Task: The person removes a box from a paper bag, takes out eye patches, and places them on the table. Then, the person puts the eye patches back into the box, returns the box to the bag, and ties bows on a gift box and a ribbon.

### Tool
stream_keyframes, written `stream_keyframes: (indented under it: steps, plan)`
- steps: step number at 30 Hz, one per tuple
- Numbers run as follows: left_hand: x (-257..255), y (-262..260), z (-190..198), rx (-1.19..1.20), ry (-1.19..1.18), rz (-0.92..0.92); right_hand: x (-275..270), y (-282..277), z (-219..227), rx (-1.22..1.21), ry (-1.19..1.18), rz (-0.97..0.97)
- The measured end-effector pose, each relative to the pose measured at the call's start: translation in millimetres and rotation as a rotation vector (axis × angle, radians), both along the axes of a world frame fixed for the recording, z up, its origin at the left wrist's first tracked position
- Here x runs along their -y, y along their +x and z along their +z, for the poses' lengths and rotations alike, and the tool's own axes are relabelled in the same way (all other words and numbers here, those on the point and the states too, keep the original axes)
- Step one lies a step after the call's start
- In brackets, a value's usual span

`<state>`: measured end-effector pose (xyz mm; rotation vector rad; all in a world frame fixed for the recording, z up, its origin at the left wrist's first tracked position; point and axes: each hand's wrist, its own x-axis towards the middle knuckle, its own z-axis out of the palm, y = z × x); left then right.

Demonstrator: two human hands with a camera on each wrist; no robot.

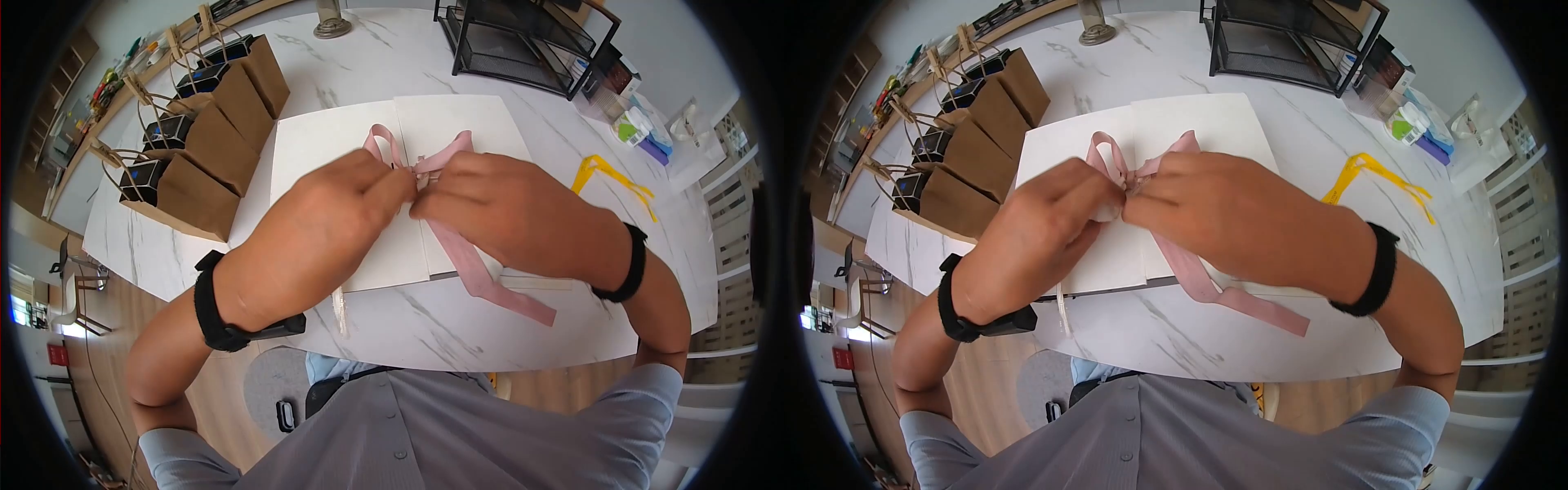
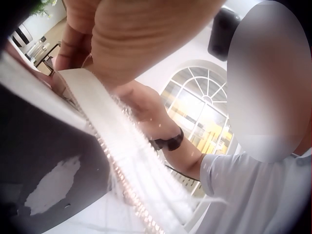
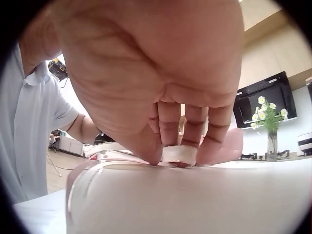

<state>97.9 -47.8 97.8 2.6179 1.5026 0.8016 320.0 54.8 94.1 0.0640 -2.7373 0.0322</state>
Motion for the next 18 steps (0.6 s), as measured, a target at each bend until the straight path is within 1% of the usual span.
stream_keyframes:
  steps: [1, 2, 3, 4, 6, 11, 13, 14, 17, 18]
  plan:
    - [1, -1, -2, -0.047, 0.011, -0.048, 5, 2, -1, 0.001, 0.001, 0.005]
    - [2, -2, -4, -0.094, 0.022, -0.097, 11, 5, -3, 0.001, 0.059, -0.029]
    - [4, -3, -4, -0.195, 0.052, -0.105, 17, 7, -5, 0.002, 0.117, -0.065]
    - [9, 0, -4, -0.194, 0.051, -0.103, 22, 8, -8, 0.003, 0.117, -0.063]
    - [17, 9, -3, -0.364, 0.134, -0.123, 30, 11, -16, -0.005, 0.211, -0.108]
    - [21, 14, 0, -0.39, 0.112, -0.086, 26, 12, -14, -0.037, 0.244, -0.104]
    - [33, 19, 1, -0.415, 0.132, -0.044, 27, 10, -18, -0.103, 0.303, -0.064]
    - [38, 22, -2, -0.383, 0.22, -0.043, 30, 10, -18, -0.105, 0.306, -0.065]
    - [45, 23, -6, -0.325, 0.236, -0.069, 36, 6, -20, -0.162, 0.421, -0.051]
    - [44, 21, -2, -0.296, 0.194, -0.074, 35, 5, -20, -0.162, 0.421, -0.051]
